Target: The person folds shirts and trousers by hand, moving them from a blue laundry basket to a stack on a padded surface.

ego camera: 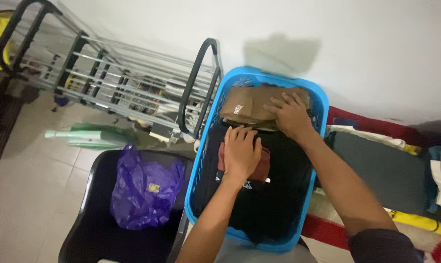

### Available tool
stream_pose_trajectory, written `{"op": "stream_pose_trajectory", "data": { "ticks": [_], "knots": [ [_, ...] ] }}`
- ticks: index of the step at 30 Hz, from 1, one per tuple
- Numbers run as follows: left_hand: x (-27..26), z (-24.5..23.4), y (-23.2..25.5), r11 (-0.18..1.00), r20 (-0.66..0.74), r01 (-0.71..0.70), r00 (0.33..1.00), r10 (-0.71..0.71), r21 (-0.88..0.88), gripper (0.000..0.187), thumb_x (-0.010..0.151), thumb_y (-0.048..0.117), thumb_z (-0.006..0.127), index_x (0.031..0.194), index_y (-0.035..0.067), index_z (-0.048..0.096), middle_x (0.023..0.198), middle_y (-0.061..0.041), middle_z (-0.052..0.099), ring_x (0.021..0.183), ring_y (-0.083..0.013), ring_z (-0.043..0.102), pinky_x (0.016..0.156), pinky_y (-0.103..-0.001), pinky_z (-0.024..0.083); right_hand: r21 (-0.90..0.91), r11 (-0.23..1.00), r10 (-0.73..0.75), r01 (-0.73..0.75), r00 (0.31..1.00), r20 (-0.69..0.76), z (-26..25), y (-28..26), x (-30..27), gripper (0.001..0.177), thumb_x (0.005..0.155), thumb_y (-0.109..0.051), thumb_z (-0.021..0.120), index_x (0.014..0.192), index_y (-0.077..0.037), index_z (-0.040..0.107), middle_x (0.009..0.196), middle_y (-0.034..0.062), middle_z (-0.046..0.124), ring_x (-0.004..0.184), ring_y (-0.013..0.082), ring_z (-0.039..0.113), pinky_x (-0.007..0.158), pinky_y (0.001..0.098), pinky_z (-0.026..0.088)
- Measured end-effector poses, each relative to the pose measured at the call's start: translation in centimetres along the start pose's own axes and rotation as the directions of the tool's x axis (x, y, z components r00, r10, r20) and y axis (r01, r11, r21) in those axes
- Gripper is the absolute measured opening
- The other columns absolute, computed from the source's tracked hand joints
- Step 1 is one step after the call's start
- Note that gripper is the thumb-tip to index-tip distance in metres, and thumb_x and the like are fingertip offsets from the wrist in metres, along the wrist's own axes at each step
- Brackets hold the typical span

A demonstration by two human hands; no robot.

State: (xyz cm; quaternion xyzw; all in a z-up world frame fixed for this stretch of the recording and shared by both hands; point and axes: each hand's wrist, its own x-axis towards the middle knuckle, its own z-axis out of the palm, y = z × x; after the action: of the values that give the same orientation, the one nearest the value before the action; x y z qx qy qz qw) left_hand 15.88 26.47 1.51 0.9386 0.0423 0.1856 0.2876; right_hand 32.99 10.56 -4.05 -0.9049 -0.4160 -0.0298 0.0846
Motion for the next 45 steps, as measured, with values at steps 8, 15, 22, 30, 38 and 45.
{"op": "stream_pose_trajectory", "data": {
  "ticks": [8,15,22,30,38,45],
  "knots": [
    [0.1,-0.1,-0.6,0.998,-0.008,-0.061,0.998,0.061,-0.001,0.025,0.092,0.022,0.065,0.109,0.004,0.071,0.117,-0.014,0.069,0.121,-0.0357,0.058,0.114,-0.055,0.034,0.320,0.947,0.117,-0.014,0.945,-0.305,-8.2,-0.6,1.7,0.037,0.083,0.001,0.061,0.115,-0.011,0.077,0.121,0.0111,0.074,0.115,0.0333,0.070,0.104,0.0464,0.055],
    [1.4,-0.8,1.2,0.889,-0.054,0.058,0.994,-0.093,-0.453,0.034,0.095,0.014,0.067,0.126,0.002,0.064,0.127,-0.016,0.067,0.126,-0.0334,0.060,0.115,-0.049,0.040,0.541,0.825,0.381,-0.163,0.867,-0.321,-19.4,-2.5,-1.6,0.039,0.086,0.004,0.066,0.123,-0.006,0.074,0.122,0.0172,0.073,0.109,0.0319,0.072,0.095,0.0390,0.056],
    [2.5,1.7,5.1,0.806,-0.260,0.014,0.943,-0.207,-0.591,0.089,0.082,0.028,0.079,0.149,-0.001,0.029,0.146,-0.020,0.041,0.133,-0.0332,0.050,0.108,-0.043,0.044,0.744,0.597,0.633,-0.300,0.746,-0.207,-25.1,-2.8,-7.7,0.032,0.090,-0.003,0.067,0.121,-0.010,0.074,0.106,0.0101,0.079,0.091,0.0197,0.077,0.078,0.0329,0.061],
    [0.4,5.2,10.1,-0.212,0.347,0.292,0.888,-0.303,-0.933,0.066,0.095,0.055,0.056,0.144,0.011,0.047,0.135,-0.008,0.061,0.120,-0.0245,0.062,0.094,-0.043,0.053,0.836,0.526,0.498,-0.159,0.854,-0.152,-18.0,-0.9,-11.1,0.032,0.095,-0.018,0.073,0.125,-0.006,0.074,0.096,0.0148,0.081,0.084,0.0258,0.073,0.076,0.0369,0.058],
    [-3.1,7.7,10.4,-0.139,0.162,0.116,0.910,-0.382,-0.983,0.049,0.103,0.030,0.056,0.147,0.010,0.045,0.141,-0.009,0.058,0.130,-0.0236,0.058,0.108,-0.043,0.052,0.707,0.680,0.073,0.194,0.942,-0.329,-16.3,-3.1,-15.3,0.057,0.089,-0.031,0.082,0.134,-0.001,0.064,0.141,0.0202,0.065,0.131,0.0342,0.064,0.110,0.0410,0.051],
    [-4.2,8.8,11.5,-0.302,0.177,0.014,0.836,-0.520,-0.953,0.049,0.109,0.039,0.041,0.142,0.005,0.049,0.135,-0.012,0.062,0.122,-0.0272,0.062,0.100,-0.045,0.052,0.688,0.662,-0.206,0.297,0.955,-0.214,-19.5,-2.5,-12.9,0.099,0.068,-0.037,0.092,0.149,-0.002,0.049,0.153,0.0225,0.052,0.139,0.0386,0.052,0.115,0.0449,0.039]
  ]
}}
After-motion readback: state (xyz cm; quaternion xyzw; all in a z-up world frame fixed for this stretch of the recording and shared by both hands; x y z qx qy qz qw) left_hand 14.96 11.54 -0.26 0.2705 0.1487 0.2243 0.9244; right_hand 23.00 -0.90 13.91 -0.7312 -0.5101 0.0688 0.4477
